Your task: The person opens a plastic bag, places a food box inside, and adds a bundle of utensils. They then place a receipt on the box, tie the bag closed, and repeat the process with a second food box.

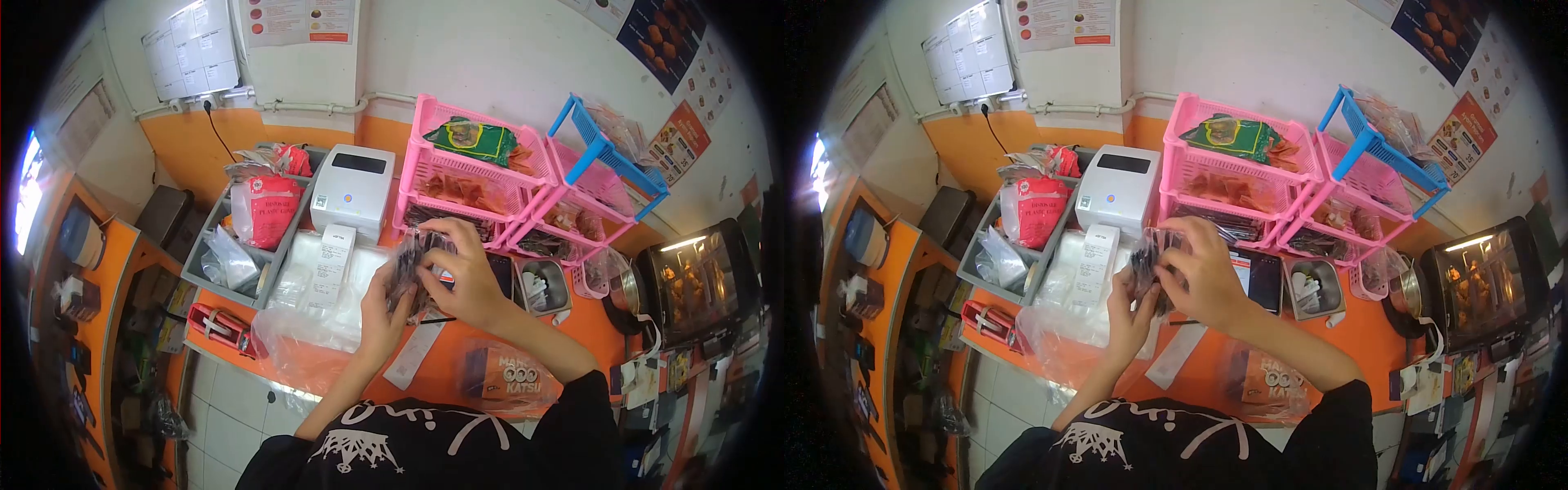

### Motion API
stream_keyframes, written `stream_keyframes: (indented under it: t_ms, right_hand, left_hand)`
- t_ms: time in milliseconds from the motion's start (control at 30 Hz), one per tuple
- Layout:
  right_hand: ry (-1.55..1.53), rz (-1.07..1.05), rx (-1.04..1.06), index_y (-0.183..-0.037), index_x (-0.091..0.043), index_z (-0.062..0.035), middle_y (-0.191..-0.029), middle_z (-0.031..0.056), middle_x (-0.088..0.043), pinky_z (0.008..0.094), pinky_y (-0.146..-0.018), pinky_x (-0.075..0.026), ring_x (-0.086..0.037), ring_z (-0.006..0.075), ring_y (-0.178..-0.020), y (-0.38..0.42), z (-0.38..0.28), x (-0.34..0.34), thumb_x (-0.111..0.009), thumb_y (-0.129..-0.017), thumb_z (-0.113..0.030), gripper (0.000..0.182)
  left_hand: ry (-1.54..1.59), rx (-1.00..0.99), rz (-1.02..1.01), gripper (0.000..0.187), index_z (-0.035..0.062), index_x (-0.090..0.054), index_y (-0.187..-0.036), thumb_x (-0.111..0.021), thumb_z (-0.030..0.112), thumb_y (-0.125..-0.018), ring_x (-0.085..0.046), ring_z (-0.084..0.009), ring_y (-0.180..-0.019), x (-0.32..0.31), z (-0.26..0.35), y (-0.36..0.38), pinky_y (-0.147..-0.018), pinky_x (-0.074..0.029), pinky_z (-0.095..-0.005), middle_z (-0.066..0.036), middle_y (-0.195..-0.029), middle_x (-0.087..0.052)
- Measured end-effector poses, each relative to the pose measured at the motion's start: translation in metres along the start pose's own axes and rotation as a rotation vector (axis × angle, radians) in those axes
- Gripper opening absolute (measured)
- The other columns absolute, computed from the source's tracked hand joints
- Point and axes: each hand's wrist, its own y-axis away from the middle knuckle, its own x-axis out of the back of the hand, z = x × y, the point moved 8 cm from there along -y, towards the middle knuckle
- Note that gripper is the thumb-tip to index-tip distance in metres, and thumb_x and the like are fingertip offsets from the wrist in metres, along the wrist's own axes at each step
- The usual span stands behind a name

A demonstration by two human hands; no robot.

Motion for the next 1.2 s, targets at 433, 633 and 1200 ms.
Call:
stream_keyframes:
  t_ms: [433, 633, 1200]
  right_hand:
    - [-0.427, -0.038, -0.204, -0.083, -0.053, -0.0032, -0.085, 0.0105, -0.056, 0.0268, -0.062, -0.044, -0.055, 0.0223, -0.074, 0.011, -0.015, -0.015, -0.062, -0.075, -0.001, 0.012]
    - [-0.012, 0.011, 0.362, -0.086, -0.054, -0.0011, -0.087, 0.0081, -0.054, 0.0268, -0.055, -0.047, -0.056, 0.0189, -0.063, 0.048, -0.048, -0.029, -0.065, -0.073, -0.002, 0.017]
    - [-0.051, 0.092, 0.402, -0.086, -0.055, -0.0033, -0.085, 0.0076, -0.054, 0.0288, -0.053, -0.046, -0.057, 0.0201, -0.065, 0.059, -0.058, 0.008, -0.064, -0.069, -0.006, 0.02]
  left_hand:
    - [-0.022, 0.105, 0.049, 0.027, -0.0039, -0.035, -0.109, -0.05, 0.004, -0.088, -0.057, -0.0115, -0.077, 0.006, 0.002, 0.002, -0.062, -0.045, -0.0233, -0.013, -0.09, -0.06]
    - [0.372, 0.248, 0.195, 0.026, -0.001, -0.033, -0.109, -0.048, 0.005, -0.089, -0.056, -0.0115, -0.078, 0.01, -0.018, -0.009, -0.062, -0.044, -0.0228, -0.013, -0.089, -0.059]
    - [0.702, 0.506, 0.1, 0.036, 0.0081, -0.029, -0.125, -0.042, 0.014, -0.092, -0.058, -0.0189, -0.091, -0.01, -0.038, -0.004, -0.075, -0.05, -0.0312, -0.012, -0.112, -0.054]
